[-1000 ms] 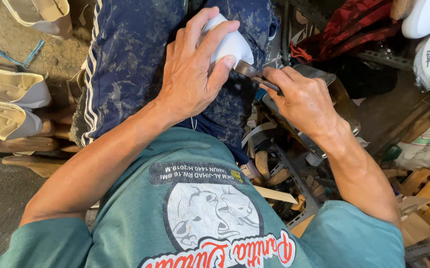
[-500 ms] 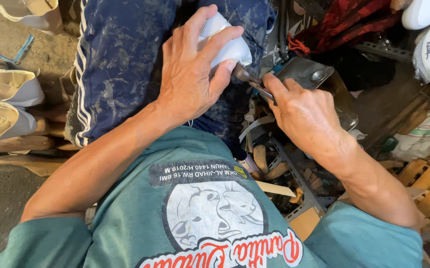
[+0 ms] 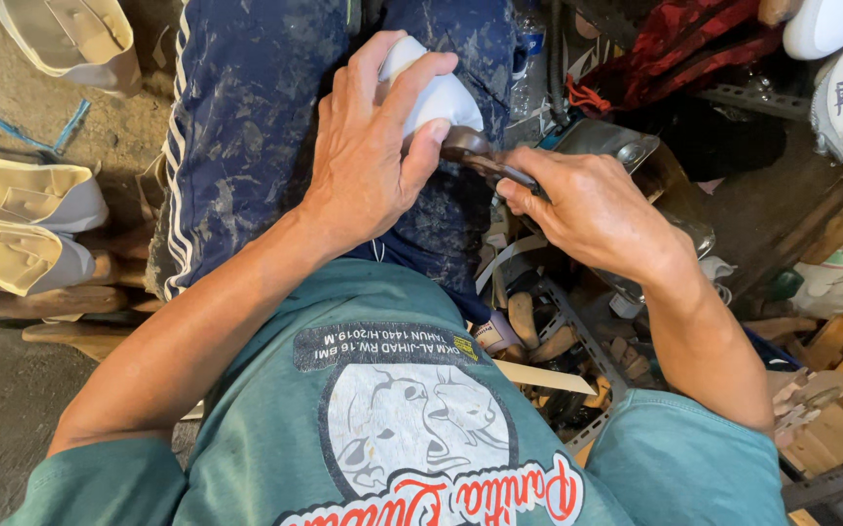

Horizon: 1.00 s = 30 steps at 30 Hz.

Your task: The person uses a hammer and a curved metal tool to repeatedly strike and shape the sole of a white shoe held in their lap. They rotate the shoe to work on different sections of the sole and heel throughout the process.

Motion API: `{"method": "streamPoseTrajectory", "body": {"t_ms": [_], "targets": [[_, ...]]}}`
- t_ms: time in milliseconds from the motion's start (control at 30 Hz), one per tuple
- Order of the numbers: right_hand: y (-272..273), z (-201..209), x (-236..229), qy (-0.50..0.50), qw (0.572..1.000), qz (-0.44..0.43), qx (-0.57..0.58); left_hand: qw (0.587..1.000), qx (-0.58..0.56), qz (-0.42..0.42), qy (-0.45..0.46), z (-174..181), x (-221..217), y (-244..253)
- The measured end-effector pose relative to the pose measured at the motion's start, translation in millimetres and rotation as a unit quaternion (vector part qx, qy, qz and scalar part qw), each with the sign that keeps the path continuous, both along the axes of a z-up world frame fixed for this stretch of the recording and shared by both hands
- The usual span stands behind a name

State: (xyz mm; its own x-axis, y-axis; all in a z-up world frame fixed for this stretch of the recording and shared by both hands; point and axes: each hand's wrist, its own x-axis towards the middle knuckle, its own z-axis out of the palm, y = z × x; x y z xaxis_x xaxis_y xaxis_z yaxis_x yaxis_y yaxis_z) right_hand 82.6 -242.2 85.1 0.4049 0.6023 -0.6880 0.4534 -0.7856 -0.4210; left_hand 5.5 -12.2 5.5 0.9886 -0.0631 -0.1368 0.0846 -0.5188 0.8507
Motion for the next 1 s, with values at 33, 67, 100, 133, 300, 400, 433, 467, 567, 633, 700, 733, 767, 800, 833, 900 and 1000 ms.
{"method": "streamPoseTrajectory", "body": {"t_ms": [33, 67, 100, 133, 300, 400, 433, 467, 567, 633, 700, 733, 767, 800, 833, 900, 1000], "targets": [[-1.1, -2.5, -2.0, -0.018, 0.999, -0.005, 0.029, 1.0, -0.004, -0.001, -0.002, -1.6, 0.7, 0.6], [-2.4, -4.7, -6.2, -0.031, 0.998, -0.01, 0.056, 1.0, -0.008, -0.001, 0.001, -2.3, -2.3, 0.7], [-0.5, -3.2, -9.9, -0.027, 0.998, -0.01, 0.055, 1.0, -0.009, -0.002, 0.006, -2.9, -2.6, -0.1], [2.0, -1.9, -13.6, 0.022, 0.997, -0.06, 0.054, 1.0, -0.007, -0.005, 0.001, -3.3, -2.8, 0.0], [3.5, -4.2, -30.2, 0.025, 0.992, -0.087, 0.093, 1.0, -0.01, -0.012, -0.008, -1.6, -2.0, 1.4], [8.2, -3.7, -45.1, -0.041, 0.997, -0.065, 0.016, 0.999, -0.032, -0.015, 0.001, 3.1, -2.2, 2.9], [8.4, -4.7, -50.8, -0.081, 0.995, -0.051, -0.012, 0.999, -0.038, -0.018, 0.012, 5.0, -3.0, 3.4], [10.3, -8.8, -51.7, -0.126, 0.991, -0.033, -0.033, 0.999, -0.039, -0.016, 0.018, 6.0, -0.3, 5.9], [10.1, -9.8, -44.2, -0.104, 0.994, -0.04, 0.017, 0.997, -0.075, -0.002, 0.022, 4.1, 3.5, 7.3], [13.1, -3.4, -42.7, -0.099, 0.994, -0.036, 0.011, 0.997, -0.076, 0.0, 0.009, 2.5, 1.5, 6.2], [15.4, 3.1, -32.0, -0.101, 0.994, -0.028, 0.005, 0.997, -0.077, 0.006, -0.011, 0.6, 4.3, 6.0], [17.1, 5.8, -25.6, -0.051, 0.998, -0.029, 0.02, 0.996, -0.085, 0.003, -0.014, -0.5, 5.1, 7.6], [18.8, 8.5, -19.4, -0.001, 0.999, -0.03, 0.035, 0.996, -0.093, 0.001, -0.016, -1.7, 5.8, 9.3], [17.3, 5.4, -15.4, -0.002, 0.999, -0.029, 0.038, 0.996, -0.09, 0.002, -0.018, -3.0, 6.6, 10.2], [15.6, 1.9, -11.3, 0.051, 0.997, -0.036, 0.034, 0.995, -0.099, 0.001, -0.021, -4.7, 7.3, 11.0], [13.8, -0.9, -7.3, 0.108, 0.993, -0.048, 0.027, 0.993, -0.112, -0.005, -0.02, -5.0, 4.9, 11.3], [13.9, -6.8, 6.7, 0.134, 0.988, -0.05, 0.059, 0.992, -0.128, -0.007, -0.012, -3.7, 5.9, 13.1]]}}
